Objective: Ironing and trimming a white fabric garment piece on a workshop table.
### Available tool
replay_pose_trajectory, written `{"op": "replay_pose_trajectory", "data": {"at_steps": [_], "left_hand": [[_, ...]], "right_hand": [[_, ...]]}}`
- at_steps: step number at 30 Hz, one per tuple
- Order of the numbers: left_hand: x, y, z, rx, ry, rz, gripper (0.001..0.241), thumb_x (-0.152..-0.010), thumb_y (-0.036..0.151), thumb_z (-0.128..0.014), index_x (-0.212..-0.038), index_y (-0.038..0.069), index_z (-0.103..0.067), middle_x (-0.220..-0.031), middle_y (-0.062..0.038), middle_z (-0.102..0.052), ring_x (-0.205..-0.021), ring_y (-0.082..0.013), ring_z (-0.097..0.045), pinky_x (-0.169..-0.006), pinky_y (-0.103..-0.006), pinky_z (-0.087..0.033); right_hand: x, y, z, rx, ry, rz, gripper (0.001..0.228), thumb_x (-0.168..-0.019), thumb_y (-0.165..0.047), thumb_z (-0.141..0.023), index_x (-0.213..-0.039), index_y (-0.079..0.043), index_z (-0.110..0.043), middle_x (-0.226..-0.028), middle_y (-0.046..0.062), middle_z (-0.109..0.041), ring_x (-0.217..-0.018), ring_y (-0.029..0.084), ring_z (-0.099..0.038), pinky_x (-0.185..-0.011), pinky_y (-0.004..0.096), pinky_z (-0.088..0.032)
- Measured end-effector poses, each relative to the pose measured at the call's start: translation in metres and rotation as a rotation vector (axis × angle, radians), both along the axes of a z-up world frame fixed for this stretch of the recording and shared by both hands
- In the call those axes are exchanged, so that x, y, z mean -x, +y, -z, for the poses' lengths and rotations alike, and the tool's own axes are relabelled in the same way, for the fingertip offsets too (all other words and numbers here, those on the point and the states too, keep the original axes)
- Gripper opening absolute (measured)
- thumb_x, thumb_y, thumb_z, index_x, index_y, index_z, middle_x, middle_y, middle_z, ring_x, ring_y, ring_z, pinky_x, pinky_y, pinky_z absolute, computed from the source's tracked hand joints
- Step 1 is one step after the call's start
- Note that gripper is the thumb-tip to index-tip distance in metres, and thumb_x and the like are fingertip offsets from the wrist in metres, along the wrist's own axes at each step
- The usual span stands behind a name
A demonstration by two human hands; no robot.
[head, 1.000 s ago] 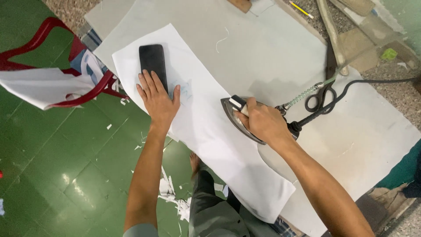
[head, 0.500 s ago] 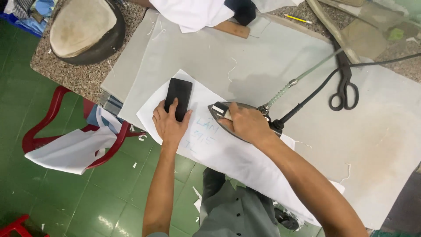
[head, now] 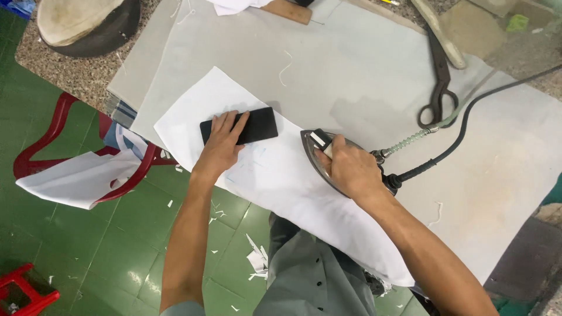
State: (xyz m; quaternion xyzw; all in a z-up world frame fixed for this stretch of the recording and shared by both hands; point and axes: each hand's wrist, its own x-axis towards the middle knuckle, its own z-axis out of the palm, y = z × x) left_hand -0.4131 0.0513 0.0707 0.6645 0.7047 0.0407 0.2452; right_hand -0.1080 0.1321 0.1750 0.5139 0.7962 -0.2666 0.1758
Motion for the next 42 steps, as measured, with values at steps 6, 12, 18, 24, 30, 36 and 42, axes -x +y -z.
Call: {"op": "replay_pose_trajectory", "data": {"at_steps": [6, 12, 18, 24, 30, 36, 42], "left_hand": [[-0.092, 0.023, -0.017, 0.229, 0.127, 0.167, 0.09, -0.09, 0.0, -0.068, -0.164, 0.032, -0.029, -0.168, -0.006, -0.032, -0.158, -0.0293, -0.017, -0.125, -0.0622, 0.002], [-0.211, 0.027, -0.02, 0.259, 0.106, 0.294, 0.094, -0.083, -0.005, -0.075, -0.161, 0.029, -0.036, -0.163, -0.01, -0.041, -0.154, -0.0347, -0.027, -0.122, -0.0692, -0.013], [-0.257, 0.03, 0.02, -0.007, 0.139, 0.415, 0.096, -0.077, -0.012, -0.073, -0.159, 0.02, -0.036, -0.155, -0.007, -0.045, -0.145, -0.0391, -0.036, -0.106, -0.0733, -0.034], [-0.255, 0.028, 0.024, 0.002, 0.106, 0.388, 0.091, -0.081, -0.003, -0.076, -0.159, 0.021, -0.036, -0.157, -0.006, -0.043, -0.148, -0.0375, -0.032, -0.11, -0.0729, -0.028], [-0.217, 0.068, 0.041, -0.154, 0.484, 0.344, 0.085, -0.083, 0.021, -0.075, -0.158, 0.016, -0.036, -0.15, -0.016, -0.046, -0.131, -0.0373, -0.046, -0.102, -0.0634, -0.037], [-0.158, 0.034, -0.008, -0.301, 0.507, 0.175, 0.085, -0.08, 0.031, -0.083, -0.154, 0.011, -0.045, -0.14, -0.022, -0.051, -0.114, -0.0404, -0.055, -0.095, -0.0597, -0.049], [-0.222, -0.052, -0.021, -0.03, 0.363, 0.484, 0.098, -0.067, -0.017, -0.057, -0.158, 0.013, -0.037, -0.154, -0.024, -0.04, -0.137, -0.0438, -0.039, -0.11, -0.0652, -0.034]], "right_hand": [[-0.087, -0.006, -0.009, 0.017, -0.007, 0.07, 0.046, -0.106, -0.048, -0.046, -0.106, -0.003, -0.058, -0.091, 0.026, -0.075, -0.091, 0.042, -0.077, -0.078, 0.05, -0.061], [-0.23, 0.0, 0.014, -0.053, -0.116, 0.409, 0.061, -0.104, -0.059, -0.046, -0.117, -0.001, -0.058, -0.099, 0.031, -0.075, -0.1, 0.047, -0.075, -0.084, 0.054, -0.06], [-0.336, 0.041, 0.034, -0.154, 0.154, 0.796, 0.066, -0.108, -0.059, -0.053, -0.111, 0.007, -0.058, -0.103, 0.038, -0.065, -0.092, 0.058, -0.059, -0.073, 0.06, -0.045], [-0.365, -0.014, 0.045, -0.751, 0.174, 0.239, 0.061, -0.103, -0.028, -0.066, -0.141, 0.018, -0.055, -0.137, 0.04, -0.059, -0.115, 0.056, -0.055, -0.096, 0.06, -0.045], [-0.347, -0.054, 0.054, -1.072, -0.204, 0.109, 0.071, -0.087, -0.024, -0.082, -0.146, 0.007, -0.057, -0.148, 0.029, -0.054, -0.115, 0.044, -0.061, -0.092, 0.052, -0.055], [-0.364, -0.029, 0.058, -1.047, -0.166, 0.078, 0.083, -0.082, -0.022, -0.091, -0.15, 0.007, -0.053, -0.149, 0.029, -0.052, -0.115, 0.046, -0.06, -0.092, 0.054, -0.053], [-0.358, -0.002, 0.056, -1.105, -0.195, 0.049, 0.093, -0.08, -0.025, -0.096, -0.152, 0.008, -0.048, -0.142, 0.032, -0.055, -0.106, 0.048, -0.063, -0.086, 0.055, -0.054]]}}
